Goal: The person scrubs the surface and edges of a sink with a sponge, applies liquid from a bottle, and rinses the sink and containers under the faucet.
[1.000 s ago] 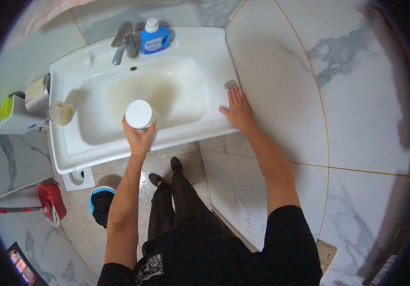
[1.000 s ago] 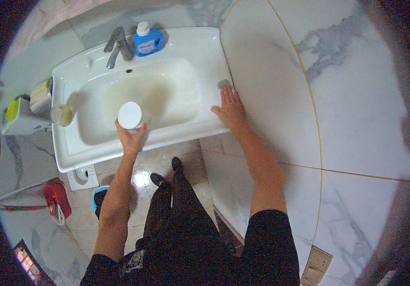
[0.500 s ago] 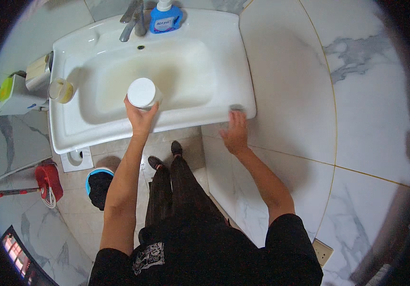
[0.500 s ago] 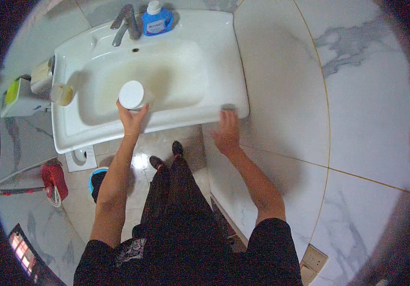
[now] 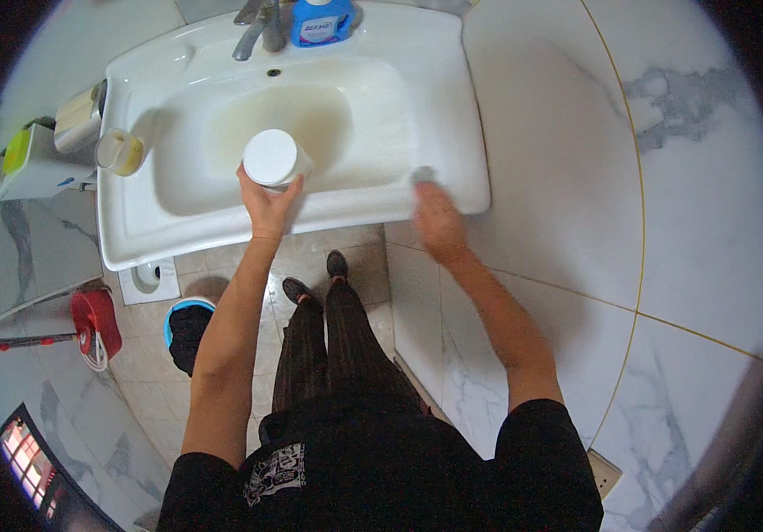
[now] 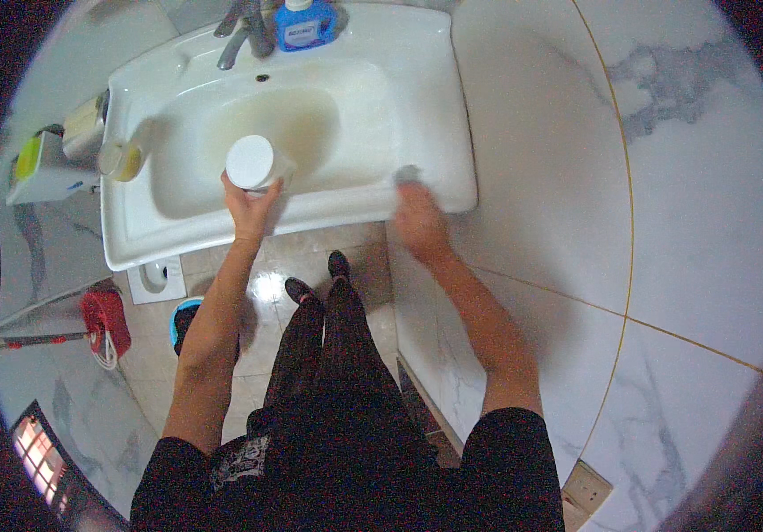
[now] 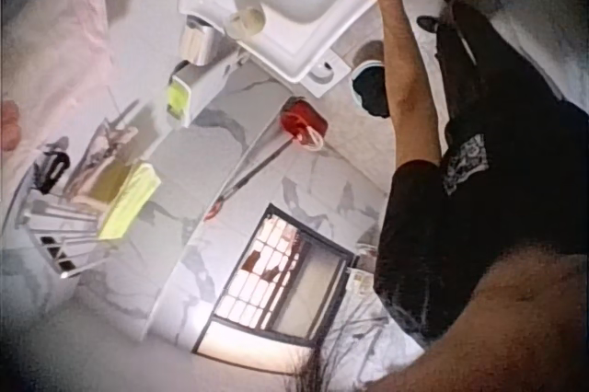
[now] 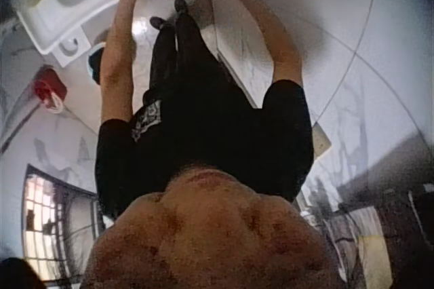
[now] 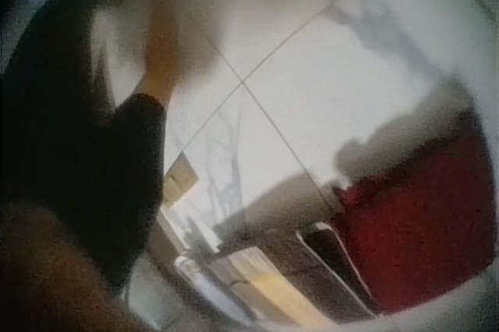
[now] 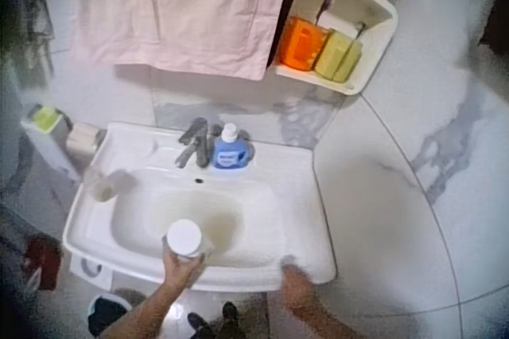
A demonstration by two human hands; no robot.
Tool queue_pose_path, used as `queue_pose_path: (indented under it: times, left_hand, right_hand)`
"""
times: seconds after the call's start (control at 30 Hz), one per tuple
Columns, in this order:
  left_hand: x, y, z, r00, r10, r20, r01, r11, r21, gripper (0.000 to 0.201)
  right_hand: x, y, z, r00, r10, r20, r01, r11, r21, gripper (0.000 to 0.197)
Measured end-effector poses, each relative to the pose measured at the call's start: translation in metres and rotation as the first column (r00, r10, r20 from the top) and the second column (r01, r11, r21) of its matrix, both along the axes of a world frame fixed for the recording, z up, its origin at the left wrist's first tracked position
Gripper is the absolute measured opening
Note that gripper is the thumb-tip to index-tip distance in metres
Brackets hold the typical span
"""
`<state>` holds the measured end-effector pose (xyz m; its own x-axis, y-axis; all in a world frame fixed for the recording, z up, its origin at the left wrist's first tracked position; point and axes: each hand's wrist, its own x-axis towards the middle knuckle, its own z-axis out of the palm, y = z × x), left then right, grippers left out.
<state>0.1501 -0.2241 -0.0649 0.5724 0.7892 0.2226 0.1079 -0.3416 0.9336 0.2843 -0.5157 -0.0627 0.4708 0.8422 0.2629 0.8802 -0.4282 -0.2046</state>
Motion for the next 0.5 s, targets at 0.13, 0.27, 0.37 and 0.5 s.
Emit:
queue_pose_path:
  times: [0.13,0.27,0.37,0.5]
  left_hand:
    - [0.0,0.0,-0.003,1.0,0.029,-0.002,-0.029,0.999,0.022,0.083]
    - [0.001,0.001,0.001,0.998,0.044,0.034,-0.043,0.998,-0.038,0.082]
    - [-0.001,0.007,0.0,0.998,0.05,0.035,-0.046,0.994,-0.1,0.082]
    - [0.01,0.005,0.022,0.999,0.039,0.006,-0.038,0.994,-0.1,0.084]
  right_hand:
    - [0.015,-0.004,0.02,0.98,-0.179,-0.085,0.16,0.967,-0.196,0.046]
    - [-0.04,0.065,0.013,0.996,-0.06,-0.063,0.046,0.975,-0.216,0.057]
    - [-0.077,0.128,0.02,0.972,0.077,-0.22,-0.132,0.959,-0.251,0.063]
    - [-0.079,0.151,0.029,0.912,0.246,-0.329,-0.33,0.915,-0.231,0.064]
